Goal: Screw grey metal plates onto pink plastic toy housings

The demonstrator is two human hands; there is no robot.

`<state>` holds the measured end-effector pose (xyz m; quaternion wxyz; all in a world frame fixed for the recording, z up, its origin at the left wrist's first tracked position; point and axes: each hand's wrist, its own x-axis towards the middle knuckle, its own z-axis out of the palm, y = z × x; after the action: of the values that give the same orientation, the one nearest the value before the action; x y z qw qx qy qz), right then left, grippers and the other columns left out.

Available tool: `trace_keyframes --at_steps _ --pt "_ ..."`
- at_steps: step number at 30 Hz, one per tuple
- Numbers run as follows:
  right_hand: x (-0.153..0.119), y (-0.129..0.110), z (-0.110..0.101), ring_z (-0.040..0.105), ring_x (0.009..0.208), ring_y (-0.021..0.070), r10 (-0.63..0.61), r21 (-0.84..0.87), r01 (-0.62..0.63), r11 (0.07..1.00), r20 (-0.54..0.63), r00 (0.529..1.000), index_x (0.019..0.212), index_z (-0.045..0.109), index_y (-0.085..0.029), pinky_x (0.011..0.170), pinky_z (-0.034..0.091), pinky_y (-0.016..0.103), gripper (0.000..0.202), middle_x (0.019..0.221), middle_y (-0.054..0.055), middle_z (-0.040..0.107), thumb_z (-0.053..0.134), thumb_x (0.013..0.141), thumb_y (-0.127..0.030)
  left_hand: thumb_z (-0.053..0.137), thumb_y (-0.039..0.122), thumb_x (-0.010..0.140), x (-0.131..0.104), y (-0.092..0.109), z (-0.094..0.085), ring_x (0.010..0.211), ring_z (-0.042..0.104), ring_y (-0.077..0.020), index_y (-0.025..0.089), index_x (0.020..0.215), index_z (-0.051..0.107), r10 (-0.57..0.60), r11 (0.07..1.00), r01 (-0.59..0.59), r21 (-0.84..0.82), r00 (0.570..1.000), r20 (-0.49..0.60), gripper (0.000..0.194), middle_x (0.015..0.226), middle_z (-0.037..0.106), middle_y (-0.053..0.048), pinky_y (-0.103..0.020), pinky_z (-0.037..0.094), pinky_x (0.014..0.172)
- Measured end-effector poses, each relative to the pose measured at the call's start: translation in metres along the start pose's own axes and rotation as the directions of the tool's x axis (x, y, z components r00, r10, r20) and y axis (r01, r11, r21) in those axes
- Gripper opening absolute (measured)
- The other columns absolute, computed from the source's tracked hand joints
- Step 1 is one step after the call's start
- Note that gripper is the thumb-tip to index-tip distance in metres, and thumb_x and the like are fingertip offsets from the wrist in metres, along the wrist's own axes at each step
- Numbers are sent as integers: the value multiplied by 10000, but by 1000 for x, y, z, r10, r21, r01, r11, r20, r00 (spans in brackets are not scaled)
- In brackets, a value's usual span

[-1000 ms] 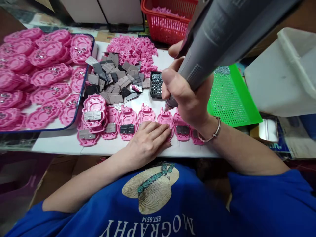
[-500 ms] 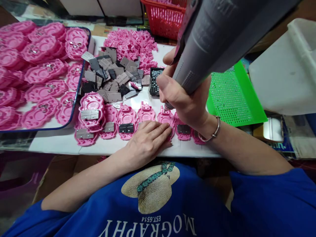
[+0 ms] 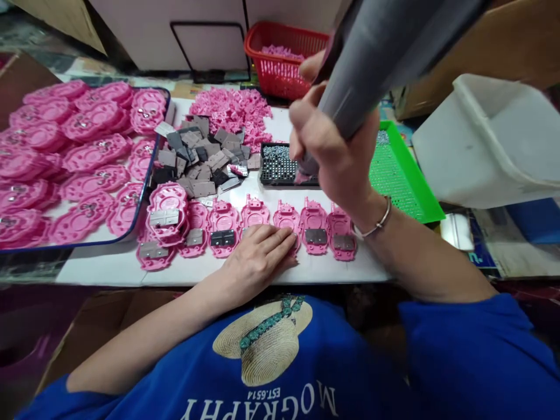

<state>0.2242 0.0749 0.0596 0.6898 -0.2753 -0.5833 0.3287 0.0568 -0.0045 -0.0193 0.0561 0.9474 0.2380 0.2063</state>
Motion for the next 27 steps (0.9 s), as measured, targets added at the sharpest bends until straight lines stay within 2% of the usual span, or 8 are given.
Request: trace_keyframes --at_steps 3,7,10,12,21,27 --pt "22 9 -16 438 473 81 -77 -91 66 994 -115 990 945 543 -270 443 318 265 218 636 -48 400 679 784 -325 489 276 992 0 0 0 946 558 -219 71 1165 599 0 1000 0 -7 1000 -20 290 1115 679 -126 -363 463 810" --pt "37 35 -39 395 481 89 -13 -186 -17 982 -163 987 938 504 -342 479 354 280 279 643 -56 433 686 748 -435 500 278 988 -1 -1 3 974 567 -221 83 1188 587 -2 1000 1 -19 999 -37 292 1151 676 -134 -373 473 825" --pt "38 50 -47 375 485 86 2 -262 -57 963 -208 978 933 476 -354 477 337 291 363 687 -61 490 671 702 -555 515 275 981 -1 -1 3 968 574 -225 73 1182 590 5 1000 -6 -19 999 -52 295 1151 679 -137 -374 477 824" --pt "37 55 -49 381 489 85 14 -287 -80 955 -225 974 935 458 -350 475 324 292 396 696 -63 511 654 686 -588 523 273 978 -1 -1 3 968 575 -224 71 1177 594 8 1000 -9 -15 998 -58 293 1149 681 -136 -372 478 823" --pt "36 55 -43 412 427 57 0 -211 -48 976 -220 976 883 461 -302 432 298 285 312 631 -81 431 661 692 -447 518 273 981 -2 -1 3 974 569 -224 75 1188 592 1 1000 -1 -7 999 -46 296 1170 677 -125 -368 472 825" --pt "34 54 -42 427 443 63 25 -287 -86 954 -210 977 894 425 -314 448 319 274 313 627 -78 416 603 699 -482 527 274 978 -1 0 1 975 570 -225 75 1180 593 -1 1000 1 -2 999 -38 292 1152 677 -123 -364 465 823"
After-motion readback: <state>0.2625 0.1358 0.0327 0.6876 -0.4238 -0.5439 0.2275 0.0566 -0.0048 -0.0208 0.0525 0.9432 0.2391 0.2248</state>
